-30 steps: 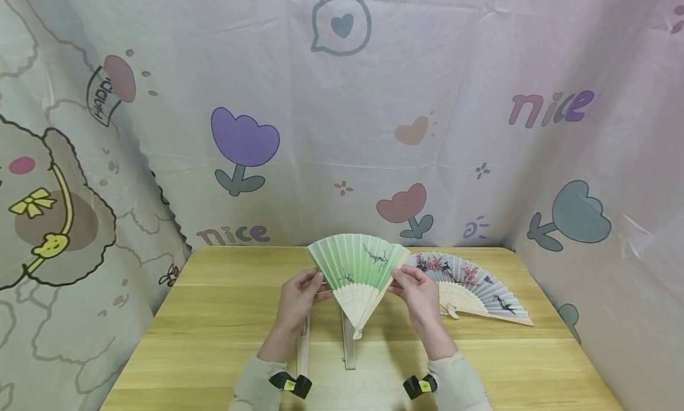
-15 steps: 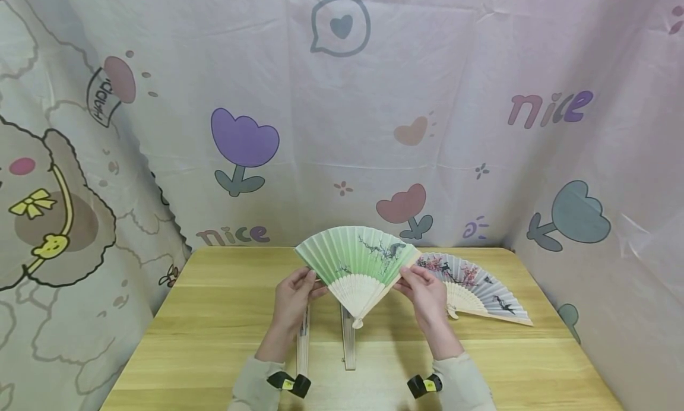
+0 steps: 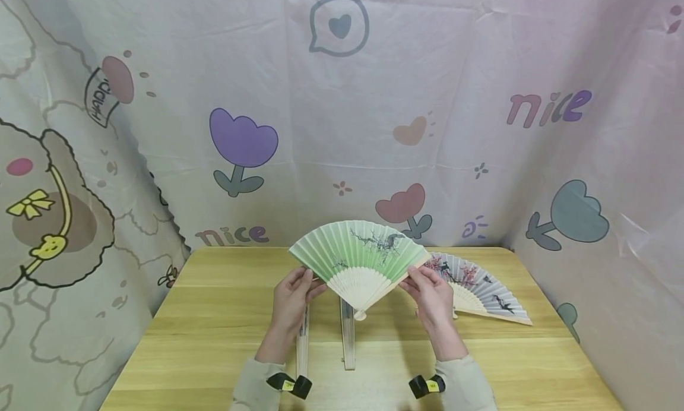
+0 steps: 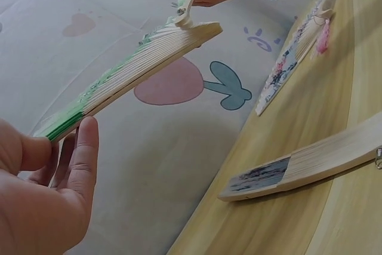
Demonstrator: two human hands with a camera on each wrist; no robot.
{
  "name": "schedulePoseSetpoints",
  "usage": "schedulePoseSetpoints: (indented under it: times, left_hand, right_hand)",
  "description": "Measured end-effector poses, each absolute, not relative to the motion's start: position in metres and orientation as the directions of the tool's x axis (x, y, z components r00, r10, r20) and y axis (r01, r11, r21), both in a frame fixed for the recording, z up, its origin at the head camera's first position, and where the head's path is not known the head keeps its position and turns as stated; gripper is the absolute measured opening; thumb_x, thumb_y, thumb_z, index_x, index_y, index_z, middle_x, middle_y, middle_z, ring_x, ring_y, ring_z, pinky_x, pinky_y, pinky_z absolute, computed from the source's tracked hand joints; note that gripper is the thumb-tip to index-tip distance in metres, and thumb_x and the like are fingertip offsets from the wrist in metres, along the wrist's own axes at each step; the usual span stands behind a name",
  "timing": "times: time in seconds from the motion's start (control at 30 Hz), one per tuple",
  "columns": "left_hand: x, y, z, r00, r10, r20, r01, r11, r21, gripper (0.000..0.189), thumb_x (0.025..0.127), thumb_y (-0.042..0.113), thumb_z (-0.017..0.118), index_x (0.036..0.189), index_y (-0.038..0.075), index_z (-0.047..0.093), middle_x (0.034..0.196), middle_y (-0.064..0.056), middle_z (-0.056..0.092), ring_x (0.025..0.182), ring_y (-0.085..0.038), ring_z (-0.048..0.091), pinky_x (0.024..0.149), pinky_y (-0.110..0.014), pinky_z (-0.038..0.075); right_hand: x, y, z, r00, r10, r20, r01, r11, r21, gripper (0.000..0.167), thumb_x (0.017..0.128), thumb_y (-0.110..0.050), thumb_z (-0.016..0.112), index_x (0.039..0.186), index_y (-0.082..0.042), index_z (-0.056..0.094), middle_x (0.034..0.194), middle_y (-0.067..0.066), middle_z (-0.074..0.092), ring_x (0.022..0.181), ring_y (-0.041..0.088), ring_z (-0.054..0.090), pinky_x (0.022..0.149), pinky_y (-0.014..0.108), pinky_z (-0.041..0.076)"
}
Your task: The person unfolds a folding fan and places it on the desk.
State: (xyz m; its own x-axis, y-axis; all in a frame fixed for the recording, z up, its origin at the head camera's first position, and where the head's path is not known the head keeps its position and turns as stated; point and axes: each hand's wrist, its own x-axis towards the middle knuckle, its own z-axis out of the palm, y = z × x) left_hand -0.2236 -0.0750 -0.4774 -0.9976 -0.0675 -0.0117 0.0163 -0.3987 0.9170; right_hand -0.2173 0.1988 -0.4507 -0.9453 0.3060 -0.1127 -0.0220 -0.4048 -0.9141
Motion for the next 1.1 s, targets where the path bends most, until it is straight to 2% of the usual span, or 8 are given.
schedulePoseSetpoints:
  times: [0.4, 0.77, 1.1]
  left_hand:
    - [-0.222, -0.076, -0.482, -0.994, -0.109, -0.006, 0.046, -0.469, 0.882, 0.037, 0.110, 0.010, 0.054, 0.141, -0.011, 0.052, 0.113, -0.006, 0.073, 0.097, -0.015, 0.075, 0.095, -0.027, 0.066]
    - [-0.220, -0.076, -0.484, -0.988, -0.153, 0.025, 0.103, -0.528, 0.843, 0.038, 0.110, 0.012, 0.054, 0.141, -0.009, 0.050, 0.115, -0.006, 0.072, 0.098, -0.015, 0.075, 0.096, -0.027, 0.065]
    - [-0.218, -0.071, -0.485, -0.968, -0.249, 0.032, 0.167, -0.546, 0.821, 0.033, 0.110, 0.013, 0.055, 0.135, -0.008, 0.054, 0.113, -0.006, 0.071, 0.098, -0.015, 0.076, 0.095, -0.028, 0.066]
  right_hand:
    - [-0.214, 0.200, -0.448, -0.936, 0.334, -0.109, -0.053, -0.440, -0.896, 0.015, 0.102, -0.004, 0.068, 0.089, -0.008, 0.061, 0.078, -0.001, 0.073, 0.074, 0.010, 0.073, 0.083, 0.026, 0.069]
    - [-0.208, 0.203, -0.448, -0.930, 0.342, -0.132, -0.063, -0.503, -0.862, 0.021, 0.102, -0.005, 0.068, 0.082, -0.010, 0.062, 0.078, 0.000, 0.074, 0.074, 0.012, 0.076, 0.084, 0.027, 0.069]
    - [-0.203, 0.204, -0.453, -0.915, 0.374, -0.153, -0.068, -0.515, -0.854, 0.023, 0.104, -0.006, 0.066, 0.081, -0.011, 0.062, 0.080, 0.000, 0.078, 0.076, 0.012, 0.079, 0.076, 0.022, 0.068]
